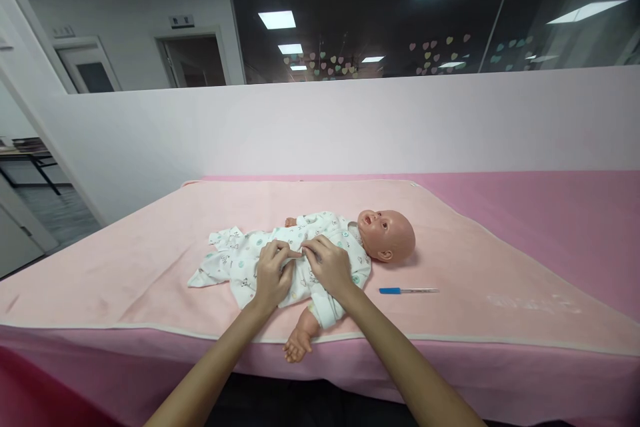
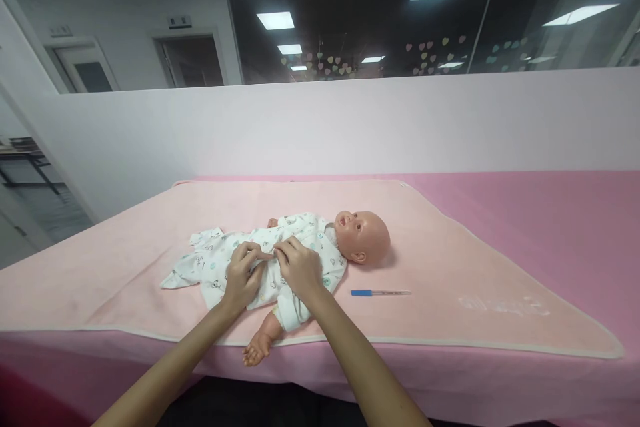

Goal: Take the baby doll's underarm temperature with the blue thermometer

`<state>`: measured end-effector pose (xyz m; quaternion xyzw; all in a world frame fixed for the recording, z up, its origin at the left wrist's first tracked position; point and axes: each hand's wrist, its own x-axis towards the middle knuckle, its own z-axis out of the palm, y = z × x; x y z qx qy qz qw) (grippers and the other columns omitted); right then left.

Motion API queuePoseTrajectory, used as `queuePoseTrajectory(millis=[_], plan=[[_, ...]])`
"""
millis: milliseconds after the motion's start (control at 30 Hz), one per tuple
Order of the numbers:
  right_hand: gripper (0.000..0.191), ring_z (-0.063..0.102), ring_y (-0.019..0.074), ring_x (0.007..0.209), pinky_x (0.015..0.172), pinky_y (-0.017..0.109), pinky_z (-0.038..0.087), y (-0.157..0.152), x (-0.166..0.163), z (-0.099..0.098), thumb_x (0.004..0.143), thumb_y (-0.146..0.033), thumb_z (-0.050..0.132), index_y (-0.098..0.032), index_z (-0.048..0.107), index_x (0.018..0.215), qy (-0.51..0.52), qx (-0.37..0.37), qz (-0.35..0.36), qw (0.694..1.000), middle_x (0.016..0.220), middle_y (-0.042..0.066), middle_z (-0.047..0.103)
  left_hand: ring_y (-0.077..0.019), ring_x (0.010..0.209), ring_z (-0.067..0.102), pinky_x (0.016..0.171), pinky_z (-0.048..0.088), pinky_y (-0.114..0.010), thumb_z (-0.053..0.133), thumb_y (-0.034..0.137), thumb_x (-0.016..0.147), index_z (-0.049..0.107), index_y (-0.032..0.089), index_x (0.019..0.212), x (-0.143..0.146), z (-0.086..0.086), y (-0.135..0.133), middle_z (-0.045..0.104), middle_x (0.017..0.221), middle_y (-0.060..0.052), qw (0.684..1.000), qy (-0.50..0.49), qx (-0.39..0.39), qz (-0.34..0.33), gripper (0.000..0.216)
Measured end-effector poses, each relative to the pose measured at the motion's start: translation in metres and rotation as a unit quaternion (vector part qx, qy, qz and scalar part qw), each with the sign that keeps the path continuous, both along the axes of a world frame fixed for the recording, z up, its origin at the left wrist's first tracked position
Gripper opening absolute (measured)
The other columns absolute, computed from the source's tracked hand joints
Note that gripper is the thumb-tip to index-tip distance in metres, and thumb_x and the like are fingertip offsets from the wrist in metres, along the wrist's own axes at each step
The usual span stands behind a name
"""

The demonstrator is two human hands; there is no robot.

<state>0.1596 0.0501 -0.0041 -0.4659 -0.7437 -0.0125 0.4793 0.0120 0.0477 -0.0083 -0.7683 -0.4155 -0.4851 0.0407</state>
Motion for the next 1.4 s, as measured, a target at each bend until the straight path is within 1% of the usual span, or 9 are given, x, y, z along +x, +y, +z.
queuePoseTrajectory(millis=[200,367,533,833,1067,1167,1267,1333,1400], plan=[[0.019,0.061,0.0124,0.077,0.068,0.020,0.041,0.0000,0.0004,0.0013,0.086,-0.022,0.045,-0.023,0.063,0.090,0.018,0.007,-0.001,1.000,0.087,0.000,0.065,-0.0164,0.087,0.052,0.078,0.039,-0.031,0.042,0.016,0.083,0.061,0.023,0.092,0.0036,0.0015,-0.0010,0.059,0.088,-0.002,1.000,0.001,-0.011,0.018,0.022],[0.018,0.061,0.0130,0.077,0.069,0.021,0.042,0.0035,0.0002,-0.0017,0.086,-0.022,0.046,-0.023,0.063,0.090,0.014,0.004,0.004,1.000,0.086,0.000,0.067,-0.0184,0.086,0.053,0.078,0.037,-0.033,0.047,0.021,0.080,0.061,0.023,0.091,0.0058,0.0027,-0.0009,0.062,0.089,-0.002,0.996,0.056,-0.005,0.064,0.018],[0.019,0.062,0.0131,0.076,0.067,0.021,0.042,0.0043,0.0002,-0.0021,0.085,-0.022,0.045,-0.023,0.064,0.090,0.001,0.001,-0.006,1.000,0.084,0.000,0.068,-0.0197,0.085,0.053,0.076,0.037,-0.033,0.047,0.022,0.080,0.061,0.022,0.091,0.0064,0.0019,0.0008,0.062,0.089,-0.003,0.993,0.088,0.002,0.082,0.018],[0.020,0.061,0.0135,0.076,0.066,0.021,0.041,0.0021,0.0000,-0.0004,0.086,-0.022,0.044,-0.023,0.064,0.089,0.000,-0.001,-0.010,1.000,0.083,0.001,0.067,-0.0182,0.086,0.053,0.076,0.037,-0.033,0.043,0.017,0.084,0.058,0.023,0.096,0.0020,0.0000,0.0010,0.065,0.091,-0.001,0.997,0.068,0.013,0.031,0.021],[0.018,0.061,0.0136,0.075,0.065,0.022,0.040,0.0022,-0.0003,-0.0011,0.087,-0.023,0.044,-0.023,0.062,0.087,-0.008,-0.023,-0.016,1.000,0.084,0.000,0.067,-0.0173,0.080,0.052,0.074,0.037,-0.033,0.040,0.015,0.084,0.057,0.023,0.090,0.0009,-0.0017,0.0004,0.063,0.084,0.000,0.999,0.049,-0.017,-0.014,0.019],[0.018,0.061,0.0137,0.075,0.064,0.022,0.040,0.0018,-0.0005,-0.0005,0.087,-0.024,0.043,-0.023,0.061,0.088,0.003,-0.026,-0.016,1.000,0.085,-0.001,0.067,-0.0175,0.085,0.052,0.079,0.037,-0.034,0.039,0.018,0.084,0.055,0.023,0.092,-0.0009,-0.0015,0.0021,0.062,0.090,-0.001,0.998,-0.007,-0.059,-0.019,0.018],[0.018,0.062,0.0142,0.074,0.064,0.022,0.040,0.0012,-0.0009,0.0003,0.087,-0.024,0.043,-0.022,0.061,0.088,0.021,-0.021,-0.020,0.999,0.085,0.000,0.068,-0.0175,0.084,0.053,0.076,0.040,-0.032,0.039,0.022,0.084,0.050,0.022,0.094,-0.0030,-0.0030,0.0048,0.059,0.089,-0.002,0.987,-0.138,-0.083,0.003,0.015],[0.018,0.062,0.0145,0.074,0.064,0.022,0.041,0.0008,-0.0009,0.0005,0.086,-0.023,0.043,-0.022,0.061,0.087,0.028,-0.016,-0.023,0.999,0.084,0.000,0.068,-0.0162,0.075,0.052,0.068,0.041,-0.030,0.037,0.025,0.084,0.047,0.021,0.094,-0.0031,-0.0036,0.0053,0.055,0.080,-0.002,0.974,-0.215,-0.065,0.030,0.014],[0.018,0.061,0.0145,0.073,0.064,0.022,0.041,0.0008,-0.0008,0.0005,0.085,-0.022,0.043,-0.022,0.062,0.086,0.025,-0.012,-0.025,0.999,0.083,0.001,0.068,-0.0157,0.072,0.050,0.067,0.041,-0.029,0.037,0.027,0.084,0.048,0.020,0.091,-0.0009,-0.0021,0.0040,0.053,0.078,-0.002,0.973,-0.221,-0.031,0.057,0.014]])
